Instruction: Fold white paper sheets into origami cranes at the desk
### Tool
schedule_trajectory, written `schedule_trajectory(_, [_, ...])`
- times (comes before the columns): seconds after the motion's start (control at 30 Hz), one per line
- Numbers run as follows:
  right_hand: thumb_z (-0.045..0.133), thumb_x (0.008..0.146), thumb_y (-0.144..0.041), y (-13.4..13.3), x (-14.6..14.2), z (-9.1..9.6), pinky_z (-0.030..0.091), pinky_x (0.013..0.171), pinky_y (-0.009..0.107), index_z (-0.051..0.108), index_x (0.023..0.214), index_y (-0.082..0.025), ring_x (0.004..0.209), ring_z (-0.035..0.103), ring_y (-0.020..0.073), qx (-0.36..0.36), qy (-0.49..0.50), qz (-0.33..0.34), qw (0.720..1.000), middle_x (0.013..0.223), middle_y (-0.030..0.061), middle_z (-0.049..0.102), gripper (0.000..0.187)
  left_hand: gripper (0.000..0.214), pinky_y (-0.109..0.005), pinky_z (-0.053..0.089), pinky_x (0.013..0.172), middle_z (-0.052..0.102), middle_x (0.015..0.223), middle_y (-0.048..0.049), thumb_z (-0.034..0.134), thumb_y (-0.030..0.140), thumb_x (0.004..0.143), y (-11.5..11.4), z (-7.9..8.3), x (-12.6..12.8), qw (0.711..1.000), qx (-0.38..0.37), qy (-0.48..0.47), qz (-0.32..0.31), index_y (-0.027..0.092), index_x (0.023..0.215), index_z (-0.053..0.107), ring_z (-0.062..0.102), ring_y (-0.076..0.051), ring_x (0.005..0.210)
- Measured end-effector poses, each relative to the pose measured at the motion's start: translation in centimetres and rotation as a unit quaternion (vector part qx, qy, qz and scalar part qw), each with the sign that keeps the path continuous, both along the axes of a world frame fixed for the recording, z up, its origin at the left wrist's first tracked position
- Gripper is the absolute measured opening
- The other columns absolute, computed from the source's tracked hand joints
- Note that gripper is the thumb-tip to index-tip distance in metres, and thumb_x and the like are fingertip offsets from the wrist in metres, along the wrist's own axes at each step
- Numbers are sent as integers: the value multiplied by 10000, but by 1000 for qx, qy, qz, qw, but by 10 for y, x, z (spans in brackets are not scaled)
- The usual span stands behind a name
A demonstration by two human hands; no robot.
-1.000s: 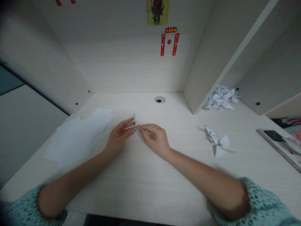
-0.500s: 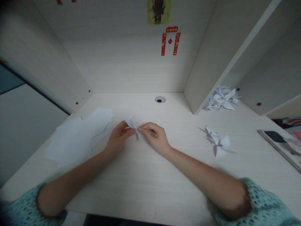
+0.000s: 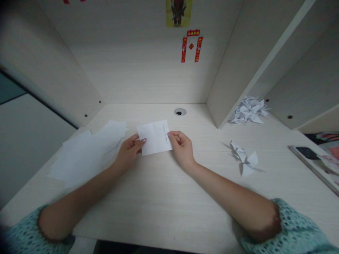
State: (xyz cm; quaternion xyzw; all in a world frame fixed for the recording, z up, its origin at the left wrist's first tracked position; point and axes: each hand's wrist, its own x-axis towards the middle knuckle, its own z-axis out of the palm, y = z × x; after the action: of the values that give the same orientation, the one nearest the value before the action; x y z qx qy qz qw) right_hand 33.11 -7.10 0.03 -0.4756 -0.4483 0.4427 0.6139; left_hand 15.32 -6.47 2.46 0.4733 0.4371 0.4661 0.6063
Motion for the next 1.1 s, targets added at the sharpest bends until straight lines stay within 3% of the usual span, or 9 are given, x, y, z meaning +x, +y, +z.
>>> schedule_trajectory(0.1, [605, 787, -386, -1, 0, 1, 424, 535, 243, 572, 929, -208, 565, 551, 130, 22, 4, 0, 1000, 642, -18, 621, 230, 364, -287, 514, 701, 722, 918, -60, 691, 350, 702, 3, 4, -3, 999, -17, -26, -7, 189, 1029, 671, 671, -188, 780])
schedule_trajectory(0.2, [632, 771, -327, -1, 1, 2, 464, 606, 259, 465, 1132, -256, 659, 594, 138, 70, 12, 7, 997, 797, 0, 663, 404, 318, -260, 507, 697, 716, 947, -72, 687, 332, 707, 6, 6, -6, 998, -28, -52, -1, 170, 981, 682, 666, -177, 803])
schedule_trajectory(0.27, [610, 787, -306, -1, 2, 2, 473, 640, 272, 463, 1155, -268, 720, 602, 143, 91, 4, 21, 996, 897, 23, 661, 398, 307, -244, 504, 701, 709, 976, -83, 684, 319, 714, 8, 6, -8, 997, -42, -68, 2, 155, 974, 680, 662, -168, 814])
schedule_trajectory(0.5, [499, 837, -274, 1, 6, -1, 458, 660, 303, 607, 980, -237, 743, 579, 163, 99, -58, 75, 991, 852, 23, 637, 183, 292, -220, 519, 686, 687, 1046, -90, 661, 263, 727, 11, 2, -8, 992, -83, -98, 1, 140, 991, 672, 644, -156, 831])
schedule_trajectory(0.77, [704, 679, -295, -5, 0, 3, 472, 619, 269, 614, 914, -225, 728, 598, 154, 53, -31, 139, 988, 874, 19, 660, 262, 270, -216, 545, 596, 677, 1042, -59, 640, 184, 686, 8, 7, -8, 989, -103, -101, 8, 174, 952, 685, 641, -172, 844])
schedule_trajectory(0.97, [717, 690, -376, 0, 0, -1, 465, 614, 268, 630, 706, -183, 612, 561, 125, 2, 5, 74, 997, 682, -2, 640, 212, 326, -303, 555, 628, 702, 828, -76, 631, 165, 641, 1, 4, -6, 983, -124, -124, -55, 144, 963, 673, 662, -171, 609])
schedule_trajectory(1.1, [736, 676, -370, 3, 0, -2, 474, 638, 274, 625, 734, -179, 627, 568, 125, -9, 57, 51, 997, 697, 2, 648, 229, 449, -330, 545, 643, 698, 976, -92, 637, 239, 686, -2, 3, -2, 983, -106, -94, -118, 203, 1134, 627, 686, -237, 766])
